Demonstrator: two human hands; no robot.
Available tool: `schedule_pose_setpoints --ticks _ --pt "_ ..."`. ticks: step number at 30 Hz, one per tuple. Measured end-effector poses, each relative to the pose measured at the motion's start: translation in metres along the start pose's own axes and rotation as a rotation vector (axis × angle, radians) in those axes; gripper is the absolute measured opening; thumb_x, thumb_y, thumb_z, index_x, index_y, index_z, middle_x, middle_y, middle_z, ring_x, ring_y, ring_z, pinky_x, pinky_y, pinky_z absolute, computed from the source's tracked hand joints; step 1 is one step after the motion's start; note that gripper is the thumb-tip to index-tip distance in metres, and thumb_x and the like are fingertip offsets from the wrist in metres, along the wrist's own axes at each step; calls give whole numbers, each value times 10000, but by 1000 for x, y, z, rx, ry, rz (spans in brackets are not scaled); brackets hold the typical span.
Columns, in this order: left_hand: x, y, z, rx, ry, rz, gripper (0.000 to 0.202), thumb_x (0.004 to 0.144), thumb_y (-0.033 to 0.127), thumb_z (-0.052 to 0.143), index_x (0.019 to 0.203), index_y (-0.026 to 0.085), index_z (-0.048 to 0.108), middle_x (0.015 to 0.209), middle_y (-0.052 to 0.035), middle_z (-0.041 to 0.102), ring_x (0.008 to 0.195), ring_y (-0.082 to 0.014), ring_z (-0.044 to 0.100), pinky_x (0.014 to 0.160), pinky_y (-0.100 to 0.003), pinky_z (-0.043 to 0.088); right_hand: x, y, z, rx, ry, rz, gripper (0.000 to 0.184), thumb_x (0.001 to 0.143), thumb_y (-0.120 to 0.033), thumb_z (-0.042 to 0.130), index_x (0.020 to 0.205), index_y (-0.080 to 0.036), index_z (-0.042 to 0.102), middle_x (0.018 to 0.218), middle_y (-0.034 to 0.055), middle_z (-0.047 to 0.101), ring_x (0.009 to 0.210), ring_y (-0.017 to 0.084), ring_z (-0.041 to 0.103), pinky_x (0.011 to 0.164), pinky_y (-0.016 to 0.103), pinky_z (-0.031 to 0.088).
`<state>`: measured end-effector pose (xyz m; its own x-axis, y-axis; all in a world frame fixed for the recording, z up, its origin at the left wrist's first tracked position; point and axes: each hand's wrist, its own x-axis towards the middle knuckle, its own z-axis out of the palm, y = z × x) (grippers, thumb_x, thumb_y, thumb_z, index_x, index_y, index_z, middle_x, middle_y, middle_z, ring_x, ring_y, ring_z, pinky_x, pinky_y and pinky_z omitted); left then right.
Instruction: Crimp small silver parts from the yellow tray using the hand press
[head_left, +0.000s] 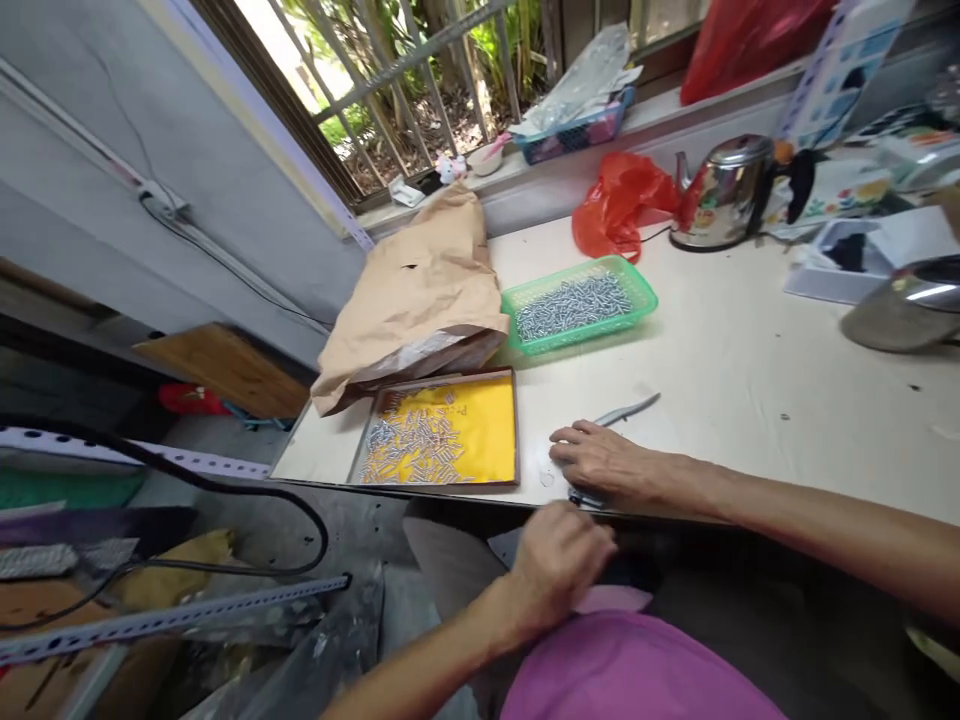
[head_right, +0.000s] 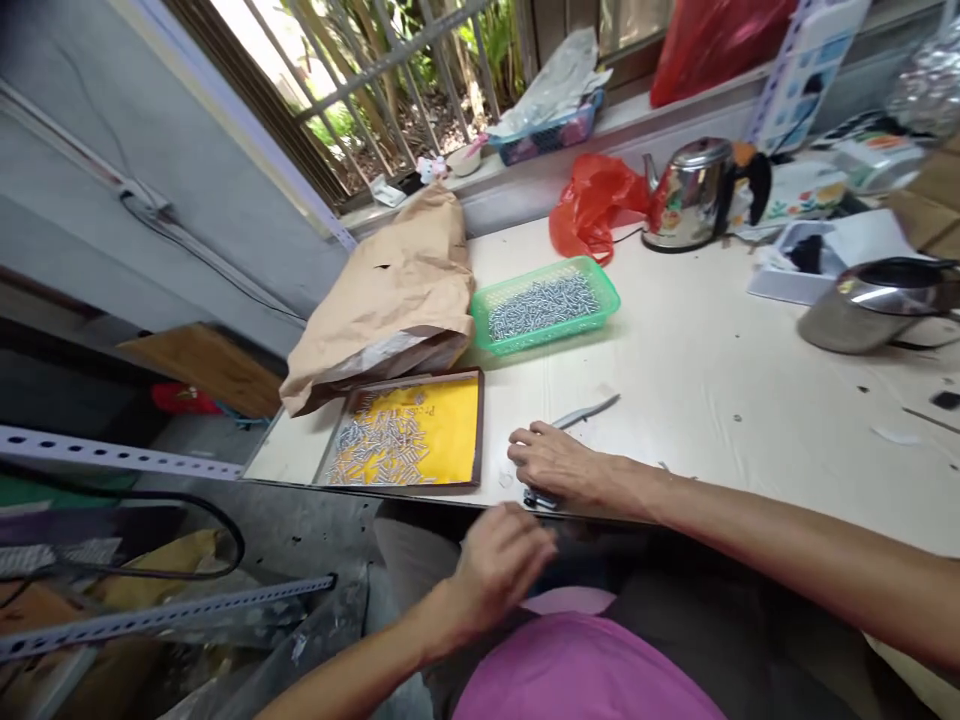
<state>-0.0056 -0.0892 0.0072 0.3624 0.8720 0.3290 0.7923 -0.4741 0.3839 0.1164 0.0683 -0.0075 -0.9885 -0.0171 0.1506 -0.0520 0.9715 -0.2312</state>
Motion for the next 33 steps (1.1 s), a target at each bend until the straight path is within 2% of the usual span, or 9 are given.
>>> schedule_pose_setpoints --ticks 4,6,10,14,18,22,25,29,33 --pt "-12 -73 -57 357 116 -479 236 947 209 419 961 195 655 905 -79 646 867 -199 558 812 -356 469 7 2 -2 114 124 38 174 912 -186 467 841 -170 625 873 75 629 879 194 525 798 340 371" --pt "-16 -111 -76 484 54 -589 231 933 199 433 963 197 663 932 -80 631 916 -208 532 833 -354 453 12 8 -17 129 275 127 192 933 -191 430 886 -172 615 868 70 633 849 186 537 794 334 388" --pt "-21 -154 -91 579 -145 -607 236 910 181 446 869 202 677 902 -75 610 923 -217 516 818 -327 434 31 45 -66 20 566 392 154 915 -182 454 884 -178 605 873 74 634 869 200 550 805 334 417" --pt "-20 -169 -92 566 -191 -574 269 902 173 414 840 204 674 902 -81 624 931 -239 532 814 -335 427 44 93 -107 -58 640 553 211 882 -199 552 1088 -166 583 1046 99 633 1013 228 547 877 371 431" --pt "-12 -180 -98 512 -180 -567 242 854 166 428 752 189 646 876 -89 648 894 -247 569 807 -342 436 31 94 -108 3 658 547 264 890 -217 568 1143 -144 569 1083 102 624 1042 219 545 924 377 427" --pt "0 -172 -105 316 -74 -641 160 784 230 490 682 192 606 752 -61 645 767 -229 598 735 -333 451 -8 46 -70 151 507 530 171 934 -273 503 1000 -177 629 975 73 636 922 193 570 805 325 457" --pt "14 -142 -98 -56 -8 -825 191 742 359 558 728 185 636 674 -27 644 628 -192 595 626 -301 457 -43 9 -37 178 295 557 191 922 -338 524 971 -200 646 926 65 624 877 201 565 766 329 443" --pt "37 -87 -66 -627 -61 -970 339 680 454 661 804 139 670 571 3 604 495 -126 536 519 -242 431 -74 -18 -15 128 116 604 191 911 -347 533 933 -190 640 929 79 598 874 216 527 761 339 396" --pt "53 -54 -28 -856 -71 -1039 338 657 430 712 784 125 640 547 13 589 429 -84 486 426 -199 392 -87 -19 -14 48 86 661 215 951 -247 453 850 -171 627 902 83 587 863 205 489 754 324 337"
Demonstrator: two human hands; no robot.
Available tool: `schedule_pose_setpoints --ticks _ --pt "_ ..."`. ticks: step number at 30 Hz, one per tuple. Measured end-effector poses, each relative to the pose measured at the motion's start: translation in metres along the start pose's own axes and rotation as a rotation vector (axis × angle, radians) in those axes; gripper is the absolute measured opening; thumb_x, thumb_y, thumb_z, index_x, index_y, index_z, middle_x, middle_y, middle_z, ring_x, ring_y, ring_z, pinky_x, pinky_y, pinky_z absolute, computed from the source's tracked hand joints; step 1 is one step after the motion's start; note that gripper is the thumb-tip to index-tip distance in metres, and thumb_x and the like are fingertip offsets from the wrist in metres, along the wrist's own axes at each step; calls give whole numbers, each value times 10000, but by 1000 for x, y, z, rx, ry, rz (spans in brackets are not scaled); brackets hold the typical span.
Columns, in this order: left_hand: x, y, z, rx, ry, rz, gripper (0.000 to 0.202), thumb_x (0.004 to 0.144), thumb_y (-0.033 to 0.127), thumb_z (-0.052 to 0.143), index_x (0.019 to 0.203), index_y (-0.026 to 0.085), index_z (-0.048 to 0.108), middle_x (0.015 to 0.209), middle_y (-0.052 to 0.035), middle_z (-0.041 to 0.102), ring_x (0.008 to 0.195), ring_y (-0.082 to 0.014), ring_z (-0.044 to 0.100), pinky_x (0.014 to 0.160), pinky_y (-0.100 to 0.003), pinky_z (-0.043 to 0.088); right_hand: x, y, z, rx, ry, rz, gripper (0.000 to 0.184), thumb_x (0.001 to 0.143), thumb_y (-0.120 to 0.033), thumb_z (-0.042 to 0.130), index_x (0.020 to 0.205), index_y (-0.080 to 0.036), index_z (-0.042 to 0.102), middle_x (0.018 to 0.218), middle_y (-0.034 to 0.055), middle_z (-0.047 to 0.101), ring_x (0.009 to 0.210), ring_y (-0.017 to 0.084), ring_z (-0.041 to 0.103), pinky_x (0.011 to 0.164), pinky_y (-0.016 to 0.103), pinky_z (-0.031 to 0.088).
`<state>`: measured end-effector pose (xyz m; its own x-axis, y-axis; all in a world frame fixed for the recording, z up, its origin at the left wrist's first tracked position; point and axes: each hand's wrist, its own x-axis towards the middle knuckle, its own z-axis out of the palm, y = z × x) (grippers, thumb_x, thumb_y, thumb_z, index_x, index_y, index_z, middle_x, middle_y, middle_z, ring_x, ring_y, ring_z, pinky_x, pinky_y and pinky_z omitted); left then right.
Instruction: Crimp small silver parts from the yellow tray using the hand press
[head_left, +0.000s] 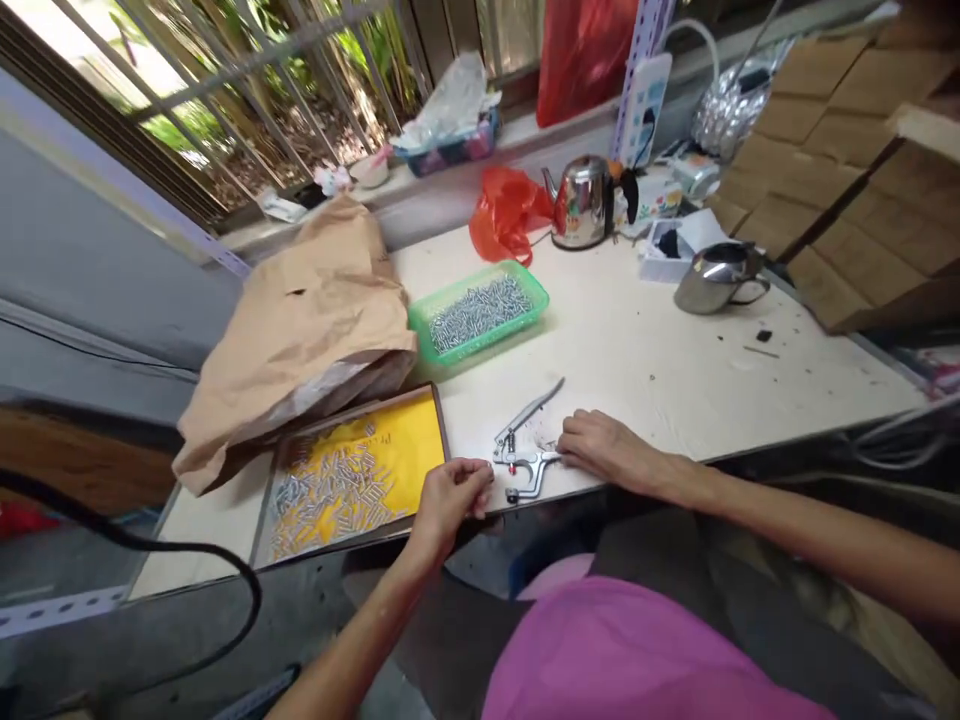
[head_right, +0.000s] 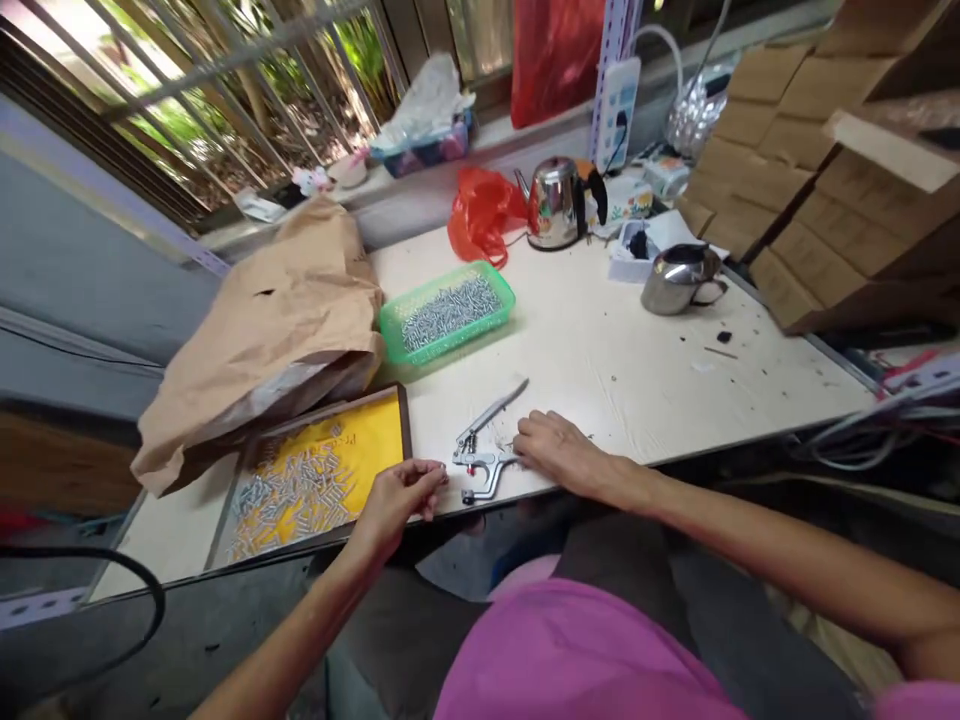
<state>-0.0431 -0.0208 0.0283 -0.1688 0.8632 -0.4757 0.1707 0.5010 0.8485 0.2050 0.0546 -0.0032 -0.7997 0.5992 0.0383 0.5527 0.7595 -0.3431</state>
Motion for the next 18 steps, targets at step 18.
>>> schedule_pose_setpoints --ticks 18 --pt "18 0 30 138 -138 -278 258 677 345 737 634 126 607 377 62 464 309 -35 355 334 -165 239 -4 5 0 -44 28 22 243 961 -210 428 834 -154 628 875 78 609 835 192 485 730 322 294"
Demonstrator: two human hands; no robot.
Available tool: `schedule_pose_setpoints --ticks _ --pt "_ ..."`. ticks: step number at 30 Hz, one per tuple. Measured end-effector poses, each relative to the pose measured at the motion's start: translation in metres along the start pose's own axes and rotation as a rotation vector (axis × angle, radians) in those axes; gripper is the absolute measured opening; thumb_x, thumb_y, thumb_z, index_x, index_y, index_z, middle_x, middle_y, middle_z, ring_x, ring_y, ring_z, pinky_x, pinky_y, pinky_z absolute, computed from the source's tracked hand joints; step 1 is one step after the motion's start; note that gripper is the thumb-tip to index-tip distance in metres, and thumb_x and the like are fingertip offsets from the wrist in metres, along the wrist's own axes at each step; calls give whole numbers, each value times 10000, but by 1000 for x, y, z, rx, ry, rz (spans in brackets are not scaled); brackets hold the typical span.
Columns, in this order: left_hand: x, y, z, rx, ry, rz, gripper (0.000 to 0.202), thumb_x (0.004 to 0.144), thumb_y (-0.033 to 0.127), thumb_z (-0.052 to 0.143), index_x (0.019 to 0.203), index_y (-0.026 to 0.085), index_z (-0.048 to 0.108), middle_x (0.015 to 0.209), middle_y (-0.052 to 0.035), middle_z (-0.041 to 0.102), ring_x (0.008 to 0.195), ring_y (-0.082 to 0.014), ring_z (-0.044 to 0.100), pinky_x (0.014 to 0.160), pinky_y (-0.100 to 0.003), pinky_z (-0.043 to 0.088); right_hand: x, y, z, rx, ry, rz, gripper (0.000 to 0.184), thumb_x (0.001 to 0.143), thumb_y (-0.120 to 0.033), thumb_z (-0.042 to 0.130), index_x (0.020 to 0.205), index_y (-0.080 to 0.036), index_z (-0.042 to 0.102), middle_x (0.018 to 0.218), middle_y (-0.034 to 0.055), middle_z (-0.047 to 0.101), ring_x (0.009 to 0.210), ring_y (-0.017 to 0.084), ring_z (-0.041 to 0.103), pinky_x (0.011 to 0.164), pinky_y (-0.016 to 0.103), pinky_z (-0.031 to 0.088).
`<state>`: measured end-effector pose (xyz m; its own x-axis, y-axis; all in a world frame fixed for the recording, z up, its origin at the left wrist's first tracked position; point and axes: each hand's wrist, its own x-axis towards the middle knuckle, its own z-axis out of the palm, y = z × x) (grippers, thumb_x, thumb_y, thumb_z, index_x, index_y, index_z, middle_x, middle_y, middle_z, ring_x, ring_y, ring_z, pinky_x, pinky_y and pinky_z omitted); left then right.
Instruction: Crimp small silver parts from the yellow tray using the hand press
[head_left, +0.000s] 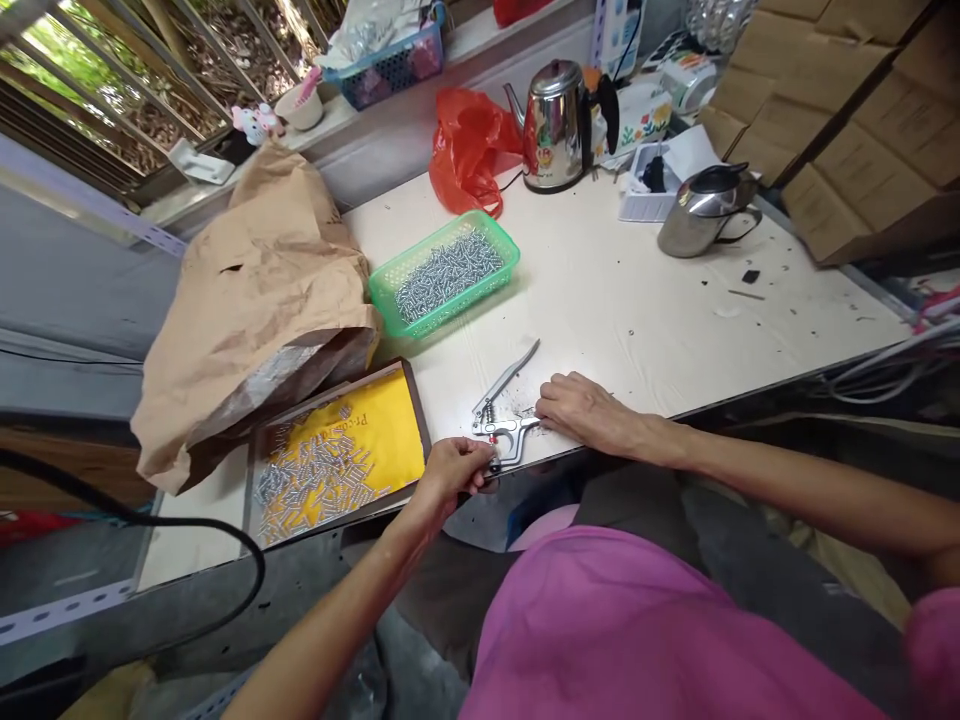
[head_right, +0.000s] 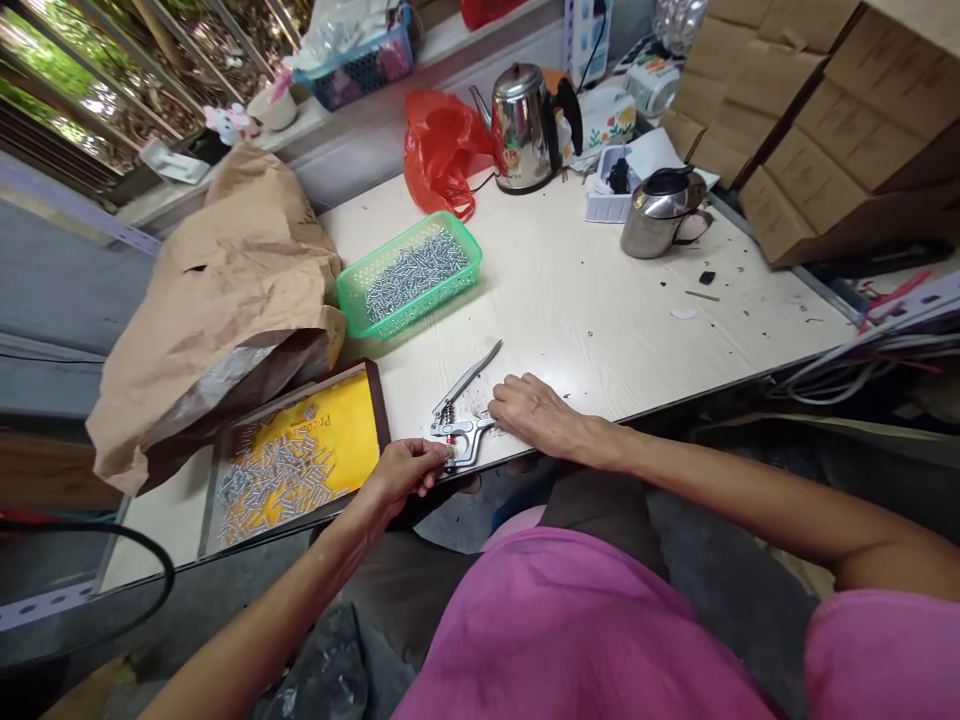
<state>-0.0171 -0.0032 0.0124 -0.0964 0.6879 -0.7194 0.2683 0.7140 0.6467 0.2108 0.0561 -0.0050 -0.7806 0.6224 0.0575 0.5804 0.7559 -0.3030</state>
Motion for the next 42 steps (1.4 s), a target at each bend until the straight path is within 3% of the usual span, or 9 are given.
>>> schedule_pose_setpoints --ticks 4,10,14,23,26,29,33,38,42 --pt "2 6 -2 66 -51 -49 262 695 335 727 609 133 585 381 63 466 314 -28 349 340 -163 235 5 7 -6 -8 -43 -12 205 919 -334 531 933 -162 640 1041 113 612 984 237 514 796 346 345" --pt "2 6 -1 93 -35 -48 242 727 311 690 604 138 574 370 66 454 308 -30 335 342 -164 234 37 31 -15 -54 -139 -61 953 650 -649 711 1385 -125 405 1439 226 372 1337 406 271 1021 545 265" --pt "0 4 1 75 -31 -49 260 728 303 686 574 148 546 369 63 455 313 -36 352 349 -165 246 46 30 -19 -36 -216 -71 859 683 -585 710 1332 -90 445 1294 212 521 1222 364 424 1012 528 299" --pt "-5 1 1 209 10 -17 257 813 340 612 645 150 568 414 54 449 354 -63 370 392 -193 299 26 12 -14 -64 -75 45 675 776 -485 674 1275 -81 467 1205 194 558 1118 328 477 953 453 334" --pt "-10 1 3 531 189 192 228 846 346 580 729 153 619 592 -6 567 520 -122 531 507 -239 413 26 10 -18 -65 -112 57 556 779 -464 694 1164 -90 547 1109 171 583 1034 303 507 868 393 375" --pt "-11 4 11 847 388 596 187 863 330 583 953 178 644 944 -72 640 887 -211 604 734 -316 488 26 8 -19 -49 -130 33 412 814 -409 678 1076 -103 589 1054 144 590 1004 275 509 838 361 379" --pt "7 17 25 1078 283 947 475 827 311 646 1253 161 498 1294 -144 533 1174 -283 477 960 -423 440 21 9 -14 -23 -102 25 408 830 -409 658 1084 -98 584 1057 140 577 999 262 495 839 355 378" --pt "31 39 30 1217 101 953 612 813 344 654 1328 115 413 1243 -155 541 1106 -282 497 943 -414 446 14 10 -20 -12 -121 82 571 754 -430 727 1181 -100 541 1117 148 559 1011 271 489 833 359 383" --pt "31 47 32 1306 70 900 491 817 357 639 1231 134 499 1104 -117 569 1036 -273 509 883 -396 463 15 7 -27 -90 -182 120 398 793 -385 703 1058 -103 608 1060 141 596 989 267 517 814 345 366"
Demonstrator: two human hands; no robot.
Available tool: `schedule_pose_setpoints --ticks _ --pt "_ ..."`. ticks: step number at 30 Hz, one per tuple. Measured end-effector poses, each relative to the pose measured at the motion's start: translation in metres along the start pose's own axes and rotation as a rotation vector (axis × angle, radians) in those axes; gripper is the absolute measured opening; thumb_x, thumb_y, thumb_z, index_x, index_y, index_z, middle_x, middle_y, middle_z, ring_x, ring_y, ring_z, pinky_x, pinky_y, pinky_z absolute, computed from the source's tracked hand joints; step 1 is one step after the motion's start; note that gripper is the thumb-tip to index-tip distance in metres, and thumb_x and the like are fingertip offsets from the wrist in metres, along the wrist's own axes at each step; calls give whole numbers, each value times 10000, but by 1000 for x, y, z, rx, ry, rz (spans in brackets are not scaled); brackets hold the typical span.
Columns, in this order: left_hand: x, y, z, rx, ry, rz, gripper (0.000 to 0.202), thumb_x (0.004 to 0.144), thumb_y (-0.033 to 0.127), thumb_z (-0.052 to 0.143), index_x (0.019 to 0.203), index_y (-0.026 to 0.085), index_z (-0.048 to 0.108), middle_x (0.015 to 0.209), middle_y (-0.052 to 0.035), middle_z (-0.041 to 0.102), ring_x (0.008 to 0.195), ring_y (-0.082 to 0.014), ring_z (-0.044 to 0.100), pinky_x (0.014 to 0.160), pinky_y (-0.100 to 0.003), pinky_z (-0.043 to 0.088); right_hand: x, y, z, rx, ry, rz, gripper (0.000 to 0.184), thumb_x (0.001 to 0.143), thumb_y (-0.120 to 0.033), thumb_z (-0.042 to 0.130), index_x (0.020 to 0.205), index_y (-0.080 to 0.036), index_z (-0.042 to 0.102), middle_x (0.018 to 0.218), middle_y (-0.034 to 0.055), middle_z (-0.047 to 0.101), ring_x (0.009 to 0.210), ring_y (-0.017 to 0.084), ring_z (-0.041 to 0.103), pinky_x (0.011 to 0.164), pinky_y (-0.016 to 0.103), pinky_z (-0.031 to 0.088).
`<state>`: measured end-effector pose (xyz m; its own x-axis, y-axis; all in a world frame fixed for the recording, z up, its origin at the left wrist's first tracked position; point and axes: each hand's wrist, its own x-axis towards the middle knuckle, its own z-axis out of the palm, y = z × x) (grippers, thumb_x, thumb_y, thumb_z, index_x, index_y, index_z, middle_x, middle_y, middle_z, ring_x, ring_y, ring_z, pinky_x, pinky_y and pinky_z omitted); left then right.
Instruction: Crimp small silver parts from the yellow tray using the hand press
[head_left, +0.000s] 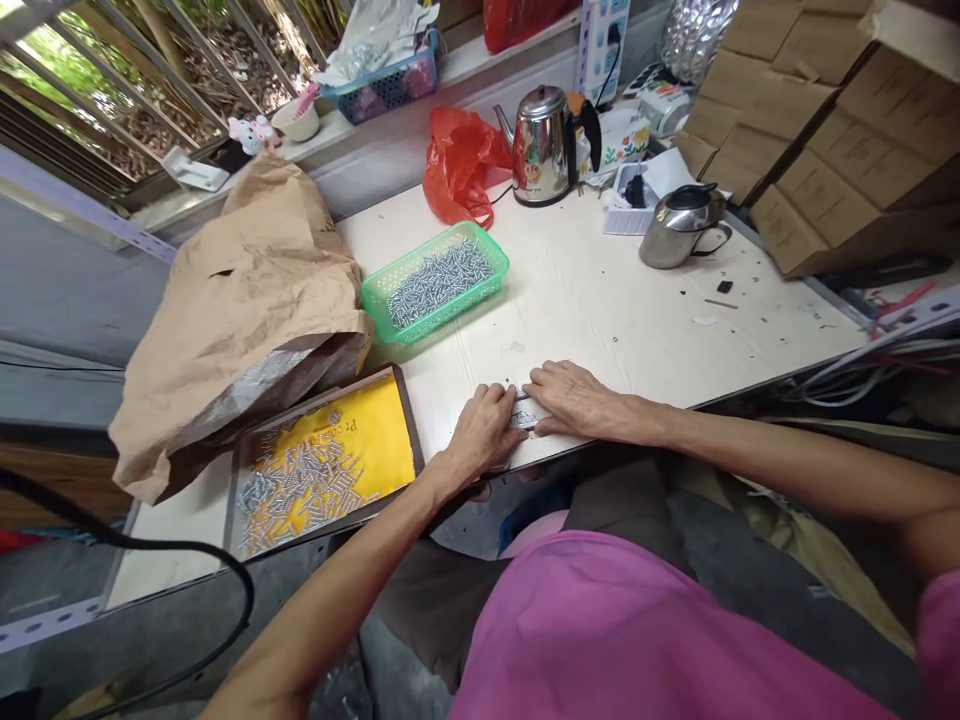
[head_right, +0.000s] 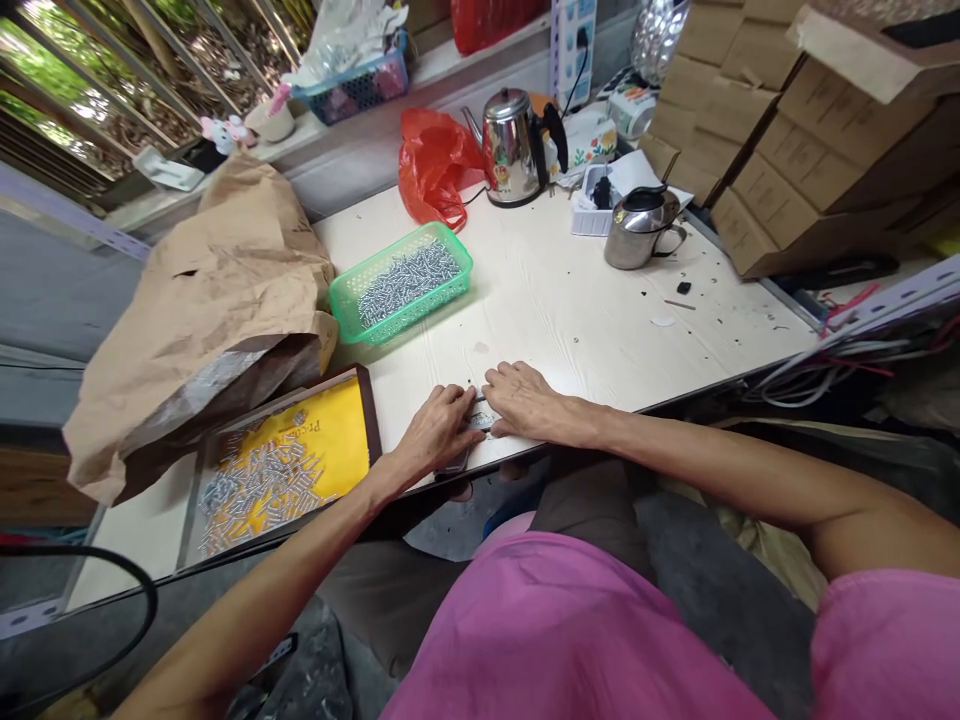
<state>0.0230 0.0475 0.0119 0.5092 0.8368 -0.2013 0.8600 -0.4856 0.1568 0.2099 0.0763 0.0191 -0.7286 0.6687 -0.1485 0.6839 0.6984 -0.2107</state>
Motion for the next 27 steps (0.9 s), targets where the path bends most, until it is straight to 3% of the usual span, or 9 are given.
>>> schedule_pose_setpoints --ticks 5,9,12,15,17,19,23,25,27 --pt "-1 8 1 -15 4 -68 212 879 319 564 1038 182 592 1002 -78 583 987 -241 513 811 -355 476 7 1 12 -11 21 -55 168 894 -276 582 933 -121 634 936 111 638 913 222 556 766 312 337" --pt "3 8 1 -59 44 -97 144 906 291 528 932 189 627 945 -70 600 963 -230 527 805 -345 482 12 5 21 19 32 -52 185 930 -264 513 908 -138 647 877 103 647 859 215 579 725 309 339" --pt "2 6 6 -82 99 -101 160 893 278 548 1007 189 615 997 -79 610 997 -236 538 845 -370 494 11 5 16 -16 52 -18 199 908 -302 557 956 -131 646 924 118 644 895 236 577 738 320 354" --pt "-10 12 21 -101 245 -97 290 899 227 527 1180 159 548 1242 -137 561 1183 -264 494 971 -433 460 8 10 7 -34 64 -29 403 837 -467 636 1033 -115 628 1007 140 621 933 260 560 756 333 372" --pt "-21 21 36 -128 340 -63 335 924 180 459 1254 138 505 1375 -170 482 1316 -277 405 1052 -468 403 8 18 5 -7 49 -78 473 836 -546 602 1043 -121 628 1009 136 613 922 249 556 761 331 375" --pt "-32 32 49 -161 389 -31 345 945 166 405 1277 151 498 1408 -161 471 1366 -277 363 1085 -490 372 13 27 7 29 51 -102 375 902 -476 535 1033 -140 638 1005 120 612 917 225 554 765 317 368" --pt "-41 47 61 -211 409 -30 326 964 202 387 1257 169 525 1329 -116 569 1311 -271 452 1113 -518 334 33 39 7 16 128 16 229 942 -289 474 953 -160 663 987 100 626 935 219 534 771 323 345" --pt "-40 48 61 -231 405 -33 331 965 221 396 1261 147 524 1314 -121 581 1299 -270 464 1127 -520 311 45 33 1 -24 172 90 218 931 -281 489 946 -157 668 999 109 631 961 244 514 774 347 334" --pt "-39 48 59 -252 407 -31 350 962 240 409 1283 139 507 1324 -135 568 1315 -274 444 1128 -528 302 54 15 -6 -49 186 63 207 919 -262 503 977 -159 673 1018 119 627 974 256 493 765 357 324"
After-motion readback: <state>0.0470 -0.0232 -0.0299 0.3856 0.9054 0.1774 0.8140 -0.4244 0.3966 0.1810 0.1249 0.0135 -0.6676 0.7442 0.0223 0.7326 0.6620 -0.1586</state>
